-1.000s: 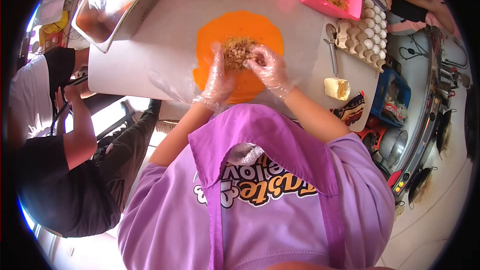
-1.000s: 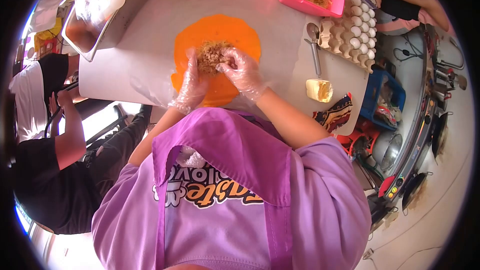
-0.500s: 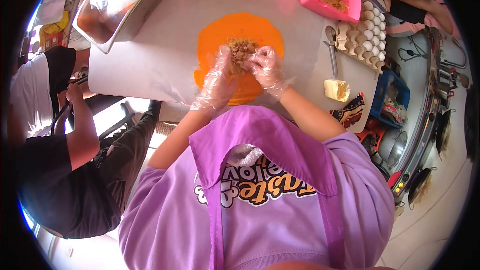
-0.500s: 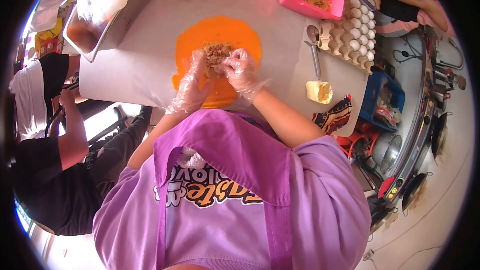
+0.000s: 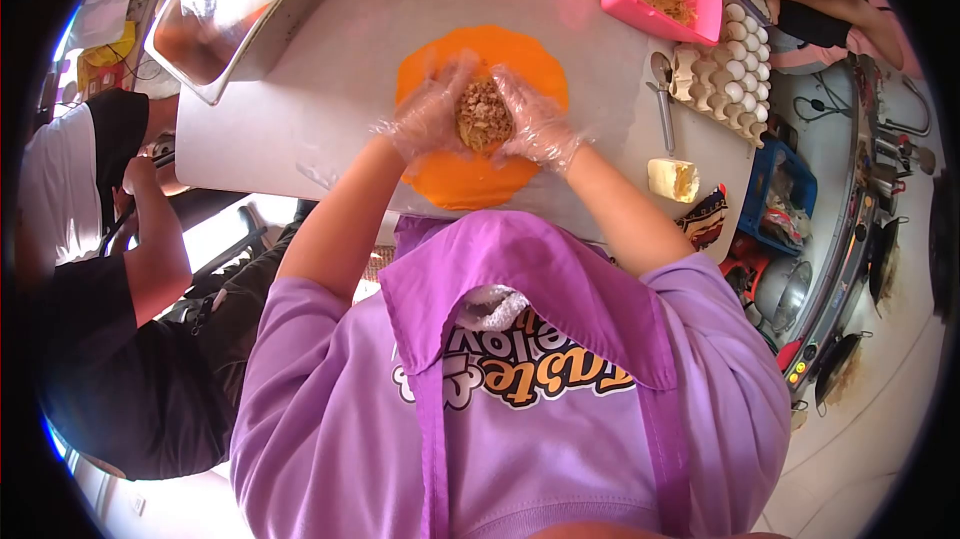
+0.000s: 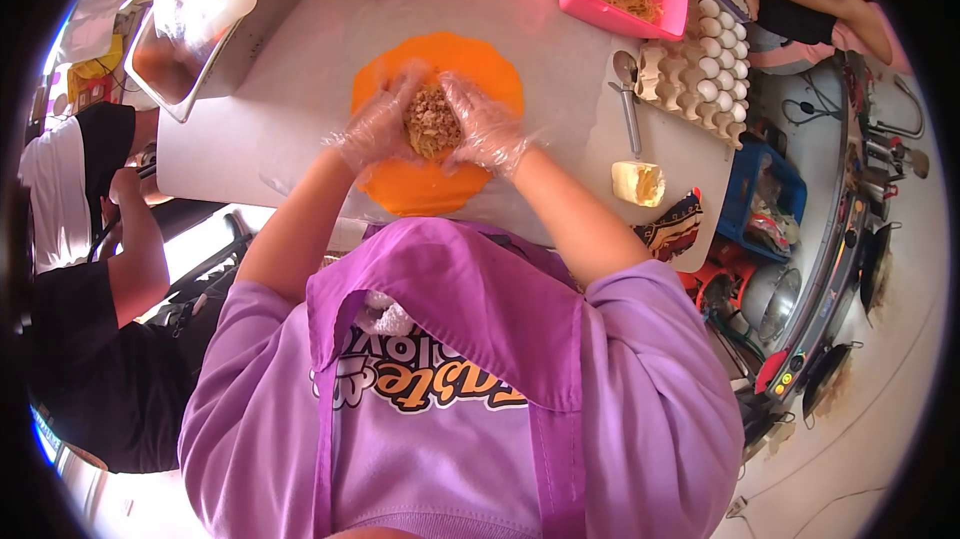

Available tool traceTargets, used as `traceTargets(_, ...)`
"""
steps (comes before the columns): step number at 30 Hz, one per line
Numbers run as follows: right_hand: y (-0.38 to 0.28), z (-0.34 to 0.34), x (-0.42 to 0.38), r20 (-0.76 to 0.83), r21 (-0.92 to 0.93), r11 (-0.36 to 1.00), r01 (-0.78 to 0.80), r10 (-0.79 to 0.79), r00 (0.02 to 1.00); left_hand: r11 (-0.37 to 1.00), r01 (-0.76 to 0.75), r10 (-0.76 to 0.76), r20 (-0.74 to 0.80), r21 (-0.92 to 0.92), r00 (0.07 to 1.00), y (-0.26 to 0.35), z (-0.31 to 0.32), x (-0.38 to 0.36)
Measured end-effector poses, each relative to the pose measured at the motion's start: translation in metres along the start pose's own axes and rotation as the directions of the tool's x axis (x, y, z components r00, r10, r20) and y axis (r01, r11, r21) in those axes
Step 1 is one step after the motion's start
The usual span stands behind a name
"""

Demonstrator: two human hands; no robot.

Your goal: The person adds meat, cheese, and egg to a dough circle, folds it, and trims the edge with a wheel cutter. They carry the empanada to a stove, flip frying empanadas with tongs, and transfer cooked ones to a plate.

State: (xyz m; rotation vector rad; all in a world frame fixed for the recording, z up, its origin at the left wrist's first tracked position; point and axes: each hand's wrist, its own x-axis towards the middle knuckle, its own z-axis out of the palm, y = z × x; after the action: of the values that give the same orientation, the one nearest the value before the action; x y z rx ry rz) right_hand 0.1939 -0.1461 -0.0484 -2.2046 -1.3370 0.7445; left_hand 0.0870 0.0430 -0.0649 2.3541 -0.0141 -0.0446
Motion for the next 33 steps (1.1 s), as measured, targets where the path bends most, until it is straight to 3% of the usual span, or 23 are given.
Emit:
traceTargets(3, 0.001, 0.008, 0.002, -0.050, -0.024, 0.999, 0.034, -0.036, 0.998, 0.991, -0.128, 0.133, -0.129, 0.046, 0.983, 0.004, 0.001, 0.001)
traceTargets(7, 0.005, 0.011, 0.007, -0.100, 0.007, 0.999, 0.036, -0.035, 0.994, 0.991, -0.128, 0.131, -0.193, 0.027, 0.972, 0.009, 0.004, -0.001)
traceTargets(9, 0.006, 0.009, 0.008, -0.133, 0.067, 0.995, 0.069, -0.059, 0.989, 0.981, -0.165, 0.138, -0.227, -0.103, 0.964, 0.013, 0.005, 0.001)
traceTargets(13, 0.006, 0.004, 0.011, -0.105, 0.044, 0.997, 0.060, -0.055, 0.993, 0.974, -0.166, 0.123, -0.257, -0.153, 0.959, 0.016, 0.008, 0.002)
traceTargets(19, 0.004, -0.002, 0.010, -0.045, -0.042, 0.997, 0.060, -0.062, 0.997, 0.948, -0.086, 0.039, -0.154, -0.306, 0.987, 0.017, 0.002, -0.004)
traceTargets(21, -0.002, -0.007, 0.005, -0.212, -0.032, 0.980, 0.195, -0.198, 0.957, 0.944, 0.087, -0.128, -0.111, -0.318, 0.985, 0.012, 0.005, -0.012)
traceTargets(22, -0.002, -0.007, 0.005, -0.211, -0.032, 0.980, 0.194, -0.197, 0.957, 0.943, 0.088, -0.129, -0.111, -0.320, 0.985, 0.009, 0.005, -0.014)
traceTargets(24, -0.002, -0.003, 0.003, -0.305, -0.109, 0.931, 0.348, -0.364, 0.880, 0.801, 0.113, -0.172, -0.045, -0.588, 0.984, 0.008, 0.006, -0.019)
traceTargets(28, -0.007, 0.010, 0.008, -0.344, -0.138, 0.930, 0.341, -0.368, 0.864, 0.809, 0.106, -0.158, -0.039, -0.578, 0.987, 0.012, 0.004, -0.015)
traceTargets(30, -0.010, 0.011, 0.012, -0.349, -0.183, 0.936, 0.299, -0.347, 0.871, 0.571, 0.181, -0.220, 0.063, -0.801, 0.974, 0.013, 0.008, -0.010)
traceTargets(31, -0.012, 0.008, 0.012, -0.350, -0.183, 0.937, 0.298, -0.345, 0.871, 0.571, 0.181, -0.219, 0.064, -0.801, 0.974, 0.014, 0.006, -0.010)
traceTargets(33, -0.015, -0.003, 0.012, -0.350, -0.108, 0.940, 0.323, -0.340, 0.873, 0.766, 0.146, -0.177, 0.013, -0.626, 0.984, 0.016, -0.001, -0.009)
